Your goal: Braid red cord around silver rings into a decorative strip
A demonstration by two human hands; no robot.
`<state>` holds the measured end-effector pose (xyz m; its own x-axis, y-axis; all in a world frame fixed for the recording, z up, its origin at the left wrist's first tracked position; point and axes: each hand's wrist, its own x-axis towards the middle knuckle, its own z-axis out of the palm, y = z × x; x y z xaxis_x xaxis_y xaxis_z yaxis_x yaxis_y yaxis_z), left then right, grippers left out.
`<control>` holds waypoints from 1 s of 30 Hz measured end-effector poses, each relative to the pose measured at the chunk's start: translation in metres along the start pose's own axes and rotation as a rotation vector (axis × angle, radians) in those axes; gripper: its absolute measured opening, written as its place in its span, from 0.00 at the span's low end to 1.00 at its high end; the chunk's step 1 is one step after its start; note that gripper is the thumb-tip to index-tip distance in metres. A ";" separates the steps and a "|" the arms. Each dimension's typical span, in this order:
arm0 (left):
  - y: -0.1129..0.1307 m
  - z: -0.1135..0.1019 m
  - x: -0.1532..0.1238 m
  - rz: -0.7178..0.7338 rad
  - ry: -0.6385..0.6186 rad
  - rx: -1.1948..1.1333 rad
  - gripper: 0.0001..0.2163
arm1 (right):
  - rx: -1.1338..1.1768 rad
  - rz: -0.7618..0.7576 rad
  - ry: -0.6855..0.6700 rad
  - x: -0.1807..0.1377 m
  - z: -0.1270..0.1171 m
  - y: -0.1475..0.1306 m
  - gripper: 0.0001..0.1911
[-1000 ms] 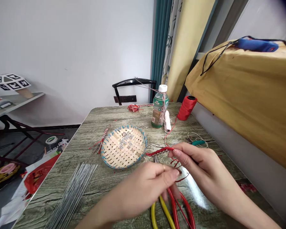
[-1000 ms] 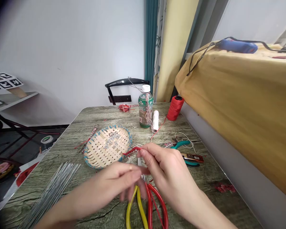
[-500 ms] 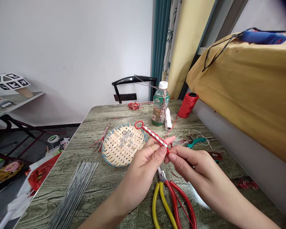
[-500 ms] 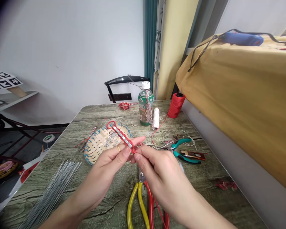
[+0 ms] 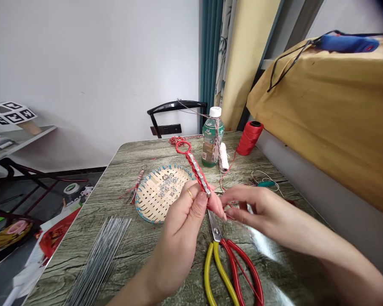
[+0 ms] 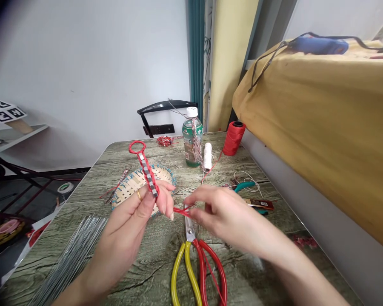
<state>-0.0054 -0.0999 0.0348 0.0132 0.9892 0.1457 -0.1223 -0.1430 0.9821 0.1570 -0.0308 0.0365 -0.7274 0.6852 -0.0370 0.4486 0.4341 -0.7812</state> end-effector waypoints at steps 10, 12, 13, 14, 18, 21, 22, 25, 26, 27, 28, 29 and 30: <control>-0.016 0.010 -0.003 -0.329 -0.244 -0.057 0.14 | 0.894 0.018 -0.002 0.005 0.011 0.006 0.11; -0.017 0.012 -0.004 -0.314 -0.179 -0.083 0.13 | 0.944 0.033 0.128 0.005 0.013 0.004 0.09; -0.017 0.012 -0.005 -0.320 -0.154 -0.102 0.12 | 0.960 0.029 0.156 0.005 0.013 0.003 0.08; -0.017 0.013 -0.005 -0.326 -0.133 -0.117 0.12 | 0.967 0.023 0.168 0.005 0.014 0.002 0.08; -0.016 0.016 -0.008 -0.343 -0.033 -0.181 0.13 | 0.958 0.002 0.205 0.003 0.015 -0.002 0.06; -0.017 0.019 -0.009 -0.371 0.033 -0.246 0.14 | 0.980 0.036 0.207 0.002 0.016 -0.002 0.06; -0.017 0.019 -0.009 -0.379 0.032 -0.262 0.14 | 0.994 0.060 0.206 0.002 0.017 -0.002 0.06; -0.016 0.020 -0.008 -0.376 -0.003 -0.278 0.14 | 1.044 0.124 0.219 0.003 0.016 -0.003 0.07; -0.016 0.021 -0.008 -0.368 -0.011 -0.276 0.14 | 1.054 0.130 0.222 0.003 0.016 -0.003 0.08; -0.016 0.022 -0.008 -0.358 -0.013 -0.271 0.13 | 1.062 0.133 0.225 0.003 0.015 -0.004 0.08; -0.015 0.022 -0.008 -0.350 -0.015 -0.267 0.13 | 1.069 0.132 0.228 0.003 0.014 -0.004 0.08; -0.015 0.023 -0.008 -0.346 -0.019 -0.263 0.12 | 1.075 0.131 0.229 0.004 0.014 -0.004 0.08; -0.015 0.023 -0.008 -0.348 -0.027 -0.262 0.12 | 1.079 0.128 0.227 0.003 0.013 -0.005 0.08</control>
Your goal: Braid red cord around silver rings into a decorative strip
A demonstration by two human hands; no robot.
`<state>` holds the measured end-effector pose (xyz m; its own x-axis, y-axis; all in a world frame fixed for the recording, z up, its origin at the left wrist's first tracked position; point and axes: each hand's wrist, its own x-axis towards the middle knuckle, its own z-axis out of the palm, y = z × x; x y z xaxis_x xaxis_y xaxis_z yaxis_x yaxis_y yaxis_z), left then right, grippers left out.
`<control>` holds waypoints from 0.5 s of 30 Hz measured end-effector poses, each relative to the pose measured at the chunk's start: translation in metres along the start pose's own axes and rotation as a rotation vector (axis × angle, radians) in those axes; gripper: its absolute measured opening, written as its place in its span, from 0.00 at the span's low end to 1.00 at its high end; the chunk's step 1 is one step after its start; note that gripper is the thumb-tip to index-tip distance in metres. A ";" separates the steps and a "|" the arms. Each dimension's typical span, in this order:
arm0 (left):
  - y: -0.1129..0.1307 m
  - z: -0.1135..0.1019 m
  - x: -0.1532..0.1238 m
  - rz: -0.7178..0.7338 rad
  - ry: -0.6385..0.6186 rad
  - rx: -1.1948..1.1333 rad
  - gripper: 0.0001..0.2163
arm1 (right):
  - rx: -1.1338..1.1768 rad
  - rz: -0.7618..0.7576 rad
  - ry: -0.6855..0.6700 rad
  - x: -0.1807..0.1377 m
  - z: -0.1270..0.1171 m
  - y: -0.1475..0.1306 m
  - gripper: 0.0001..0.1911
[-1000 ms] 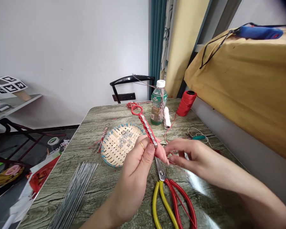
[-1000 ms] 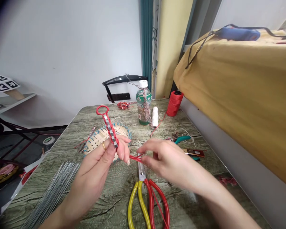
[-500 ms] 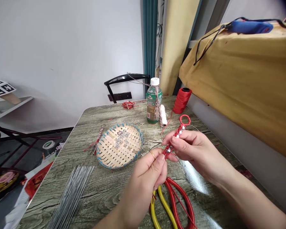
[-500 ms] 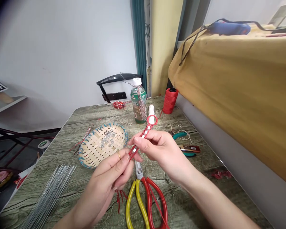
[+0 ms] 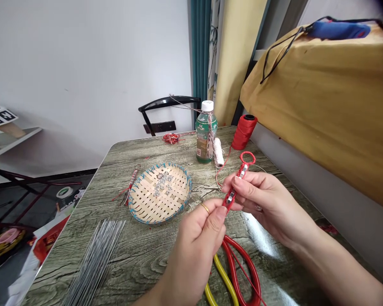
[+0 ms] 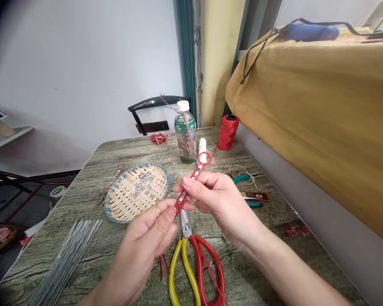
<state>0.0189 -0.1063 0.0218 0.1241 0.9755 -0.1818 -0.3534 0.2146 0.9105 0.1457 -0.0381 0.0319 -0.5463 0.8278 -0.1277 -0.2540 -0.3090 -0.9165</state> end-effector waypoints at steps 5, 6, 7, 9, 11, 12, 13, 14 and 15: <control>0.000 -0.004 -0.001 -0.043 -0.041 0.143 0.13 | -0.047 -0.005 0.006 -0.001 0.000 -0.001 0.08; 0.000 -0.005 -0.001 -0.041 -0.037 0.200 0.13 | -0.066 -0.009 0.006 -0.001 0.000 -0.002 0.08; 0.000 -0.006 -0.002 -0.034 -0.030 0.260 0.13 | -0.087 -0.018 0.005 -0.001 0.000 -0.002 0.09; 0.001 -0.006 -0.003 -0.002 -0.019 0.360 0.12 | -0.132 -0.034 -0.006 -0.001 0.000 -0.002 0.10; 0.002 -0.005 -0.003 0.030 -0.019 0.402 0.12 | -0.152 -0.039 -0.029 -0.002 -0.001 -0.003 0.10; 0.002 -0.004 -0.004 0.047 -0.009 0.389 0.12 | -0.148 -0.032 -0.042 -0.002 -0.001 -0.003 0.10; 0.001 -0.003 -0.004 0.062 0.018 0.355 0.12 | -0.137 -0.021 -0.056 -0.002 -0.001 -0.004 0.10; 0.001 -0.002 -0.004 0.067 0.053 0.305 0.12 | -0.123 -0.009 -0.071 -0.002 -0.002 -0.004 0.10; 0.000 -0.001 -0.004 0.063 0.089 0.246 0.13 | -0.109 0.002 -0.082 -0.002 -0.001 -0.004 0.10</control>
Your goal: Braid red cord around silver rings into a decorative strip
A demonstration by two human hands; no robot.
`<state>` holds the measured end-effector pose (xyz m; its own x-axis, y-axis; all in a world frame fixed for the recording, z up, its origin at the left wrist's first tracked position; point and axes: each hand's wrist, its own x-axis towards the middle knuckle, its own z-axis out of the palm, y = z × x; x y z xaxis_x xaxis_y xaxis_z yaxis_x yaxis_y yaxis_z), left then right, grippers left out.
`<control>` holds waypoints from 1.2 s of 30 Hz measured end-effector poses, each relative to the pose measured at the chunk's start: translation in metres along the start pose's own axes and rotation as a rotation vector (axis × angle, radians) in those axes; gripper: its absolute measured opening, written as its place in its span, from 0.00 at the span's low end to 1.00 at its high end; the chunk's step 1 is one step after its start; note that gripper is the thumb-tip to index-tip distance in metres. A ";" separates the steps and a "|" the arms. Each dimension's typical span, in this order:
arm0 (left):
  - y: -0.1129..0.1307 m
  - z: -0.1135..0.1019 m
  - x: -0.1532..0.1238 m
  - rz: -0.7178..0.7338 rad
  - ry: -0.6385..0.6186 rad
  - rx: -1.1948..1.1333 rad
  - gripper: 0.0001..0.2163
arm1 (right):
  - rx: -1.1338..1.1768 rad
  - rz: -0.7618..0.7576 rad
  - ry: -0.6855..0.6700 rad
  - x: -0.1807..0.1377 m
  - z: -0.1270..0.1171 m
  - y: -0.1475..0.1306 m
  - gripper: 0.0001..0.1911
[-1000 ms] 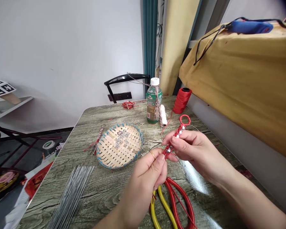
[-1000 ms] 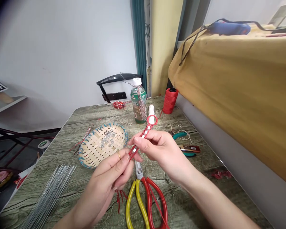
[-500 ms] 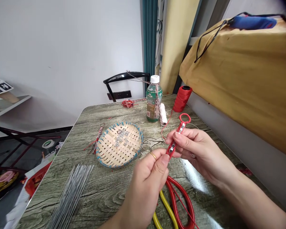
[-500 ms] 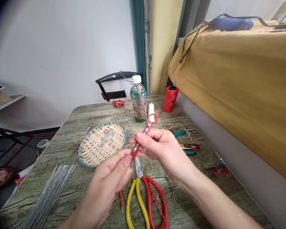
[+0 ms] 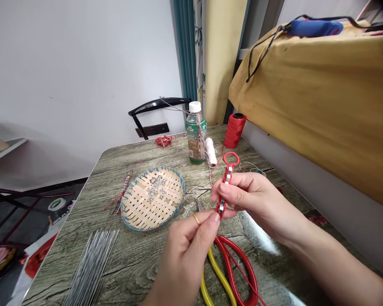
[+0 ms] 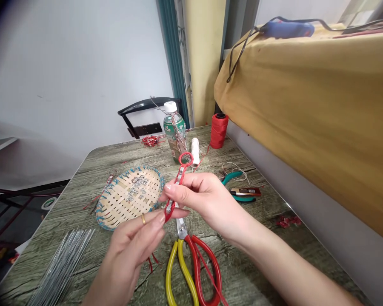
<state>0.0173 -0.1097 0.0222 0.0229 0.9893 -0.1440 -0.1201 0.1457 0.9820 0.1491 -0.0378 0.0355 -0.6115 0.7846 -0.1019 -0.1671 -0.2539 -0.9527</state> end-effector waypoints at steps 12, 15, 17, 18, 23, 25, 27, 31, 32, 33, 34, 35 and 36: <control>-0.011 0.004 0.003 -0.329 -0.226 -0.657 0.10 | 0.058 -0.019 -0.085 -0.002 -0.002 -0.003 0.10; -0.013 0.004 0.005 -0.320 -0.271 -0.683 0.09 | 0.033 0.000 -0.112 -0.002 -0.002 -0.004 0.11; -0.012 0.004 0.006 -0.295 -0.279 -0.628 0.10 | 0.035 0.019 -0.120 -0.003 -0.002 -0.004 0.11; -0.012 0.003 0.006 -0.278 -0.270 -0.583 0.11 | 0.035 0.028 -0.120 -0.003 -0.002 -0.004 0.11; -0.009 -0.001 0.007 -0.183 -0.232 -0.415 0.09 | -0.048 0.029 -0.169 -0.002 -0.004 -0.003 0.12; -0.007 -0.004 0.008 -0.144 -0.258 -0.312 0.09 | -0.104 0.020 -0.178 -0.001 -0.005 -0.002 0.13; -0.004 -0.006 0.009 -0.111 -0.273 -0.152 0.09 | -0.138 0.026 -0.185 -0.001 -0.006 -0.002 0.14; -0.001 -0.006 0.011 -0.073 -0.259 0.044 0.10 | -0.194 0.022 -0.175 -0.002 -0.004 -0.001 0.16; -0.002 -0.005 0.011 -0.064 -0.252 0.033 0.10 | -0.217 0.014 -0.160 -0.003 -0.004 -0.001 0.16; -0.002 -0.004 0.011 -0.054 -0.247 0.003 0.10 | -0.239 0.003 -0.140 -0.004 -0.003 -0.001 0.16; -0.003 -0.004 0.012 -0.043 -0.241 -0.034 0.10 | -0.260 -0.014 -0.117 -0.004 -0.003 0.000 0.15; -0.004 -0.003 0.013 -0.032 -0.231 -0.069 0.10 | -0.275 -0.036 -0.093 -0.004 -0.003 0.001 0.15; -0.004 -0.004 0.014 -0.018 -0.212 -0.101 0.10 | -0.281 -0.063 -0.065 -0.004 -0.003 0.002 0.16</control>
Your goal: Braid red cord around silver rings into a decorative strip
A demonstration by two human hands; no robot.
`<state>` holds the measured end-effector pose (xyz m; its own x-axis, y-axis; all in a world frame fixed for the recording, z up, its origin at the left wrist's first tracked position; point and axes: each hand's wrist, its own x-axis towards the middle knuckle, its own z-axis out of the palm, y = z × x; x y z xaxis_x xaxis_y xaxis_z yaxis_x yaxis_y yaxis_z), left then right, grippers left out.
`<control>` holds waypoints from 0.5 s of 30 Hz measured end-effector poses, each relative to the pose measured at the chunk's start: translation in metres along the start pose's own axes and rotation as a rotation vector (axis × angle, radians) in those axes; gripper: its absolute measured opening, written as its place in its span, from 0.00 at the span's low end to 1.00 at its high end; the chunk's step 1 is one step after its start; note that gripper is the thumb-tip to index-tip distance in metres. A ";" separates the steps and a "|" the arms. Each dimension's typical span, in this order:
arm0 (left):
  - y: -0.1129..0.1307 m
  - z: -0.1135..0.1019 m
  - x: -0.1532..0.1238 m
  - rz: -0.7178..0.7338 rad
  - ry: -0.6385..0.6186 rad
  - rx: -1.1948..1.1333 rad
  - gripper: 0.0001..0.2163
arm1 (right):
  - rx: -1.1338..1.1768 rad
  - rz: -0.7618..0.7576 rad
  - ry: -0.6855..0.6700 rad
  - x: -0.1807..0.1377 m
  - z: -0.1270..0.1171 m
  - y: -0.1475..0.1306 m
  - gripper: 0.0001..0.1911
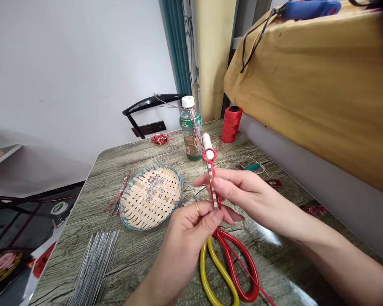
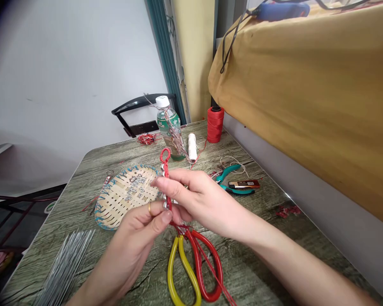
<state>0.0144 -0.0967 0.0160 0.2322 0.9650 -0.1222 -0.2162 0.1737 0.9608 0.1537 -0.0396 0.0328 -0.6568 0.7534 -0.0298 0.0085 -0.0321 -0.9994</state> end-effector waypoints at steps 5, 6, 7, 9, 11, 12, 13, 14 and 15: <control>0.008 -0.011 0.006 0.169 0.175 -0.167 0.10 | 0.213 0.010 -0.055 0.010 0.004 0.016 0.23; 0.010 -0.014 0.006 0.192 0.204 -0.204 0.10 | 0.292 0.050 -0.125 0.013 0.006 0.020 0.25; 0.012 -0.017 0.007 0.210 0.231 -0.229 0.09 | 0.355 0.088 -0.195 0.015 0.007 0.022 0.27; 0.016 -0.022 0.008 0.261 0.291 -0.243 0.09 | 0.416 0.144 -0.288 0.018 0.010 0.026 0.27; 0.017 -0.026 0.009 0.328 0.342 -0.226 0.08 | 0.411 0.178 -0.329 0.018 0.011 0.026 0.21; 0.018 -0.028 0.010 0.357 0.360 -0.215 0.08 | 0.404 0.196 -0.331 0.018 0.011 0.027 0.17; 0.018 -0.030 0.010 0.373 0.379 -0.208 0.08 | 0.400 0.218 -0.322 0.017 0.010 0.027 0.13; 0.018 -0.032 0.011 0.383 0.402 -0.203 0.07 | 0.399 0.243 -0.311 0.017 0.010 0.028 0.11; 0.018 -0.034 0.012 0.392 0.424 -0.201 0.07 | 0.401 0.265 -0.304 0.016 0.009 0.029 0.11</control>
<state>-0.0195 -0.0754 0.0234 -0.2900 0.9515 0.1025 -0.3934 -0.2162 0.8936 0.1364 -0.0344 0.0039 -0.8592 0.4649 -0.2137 -0.0456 -0.4855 -0.8730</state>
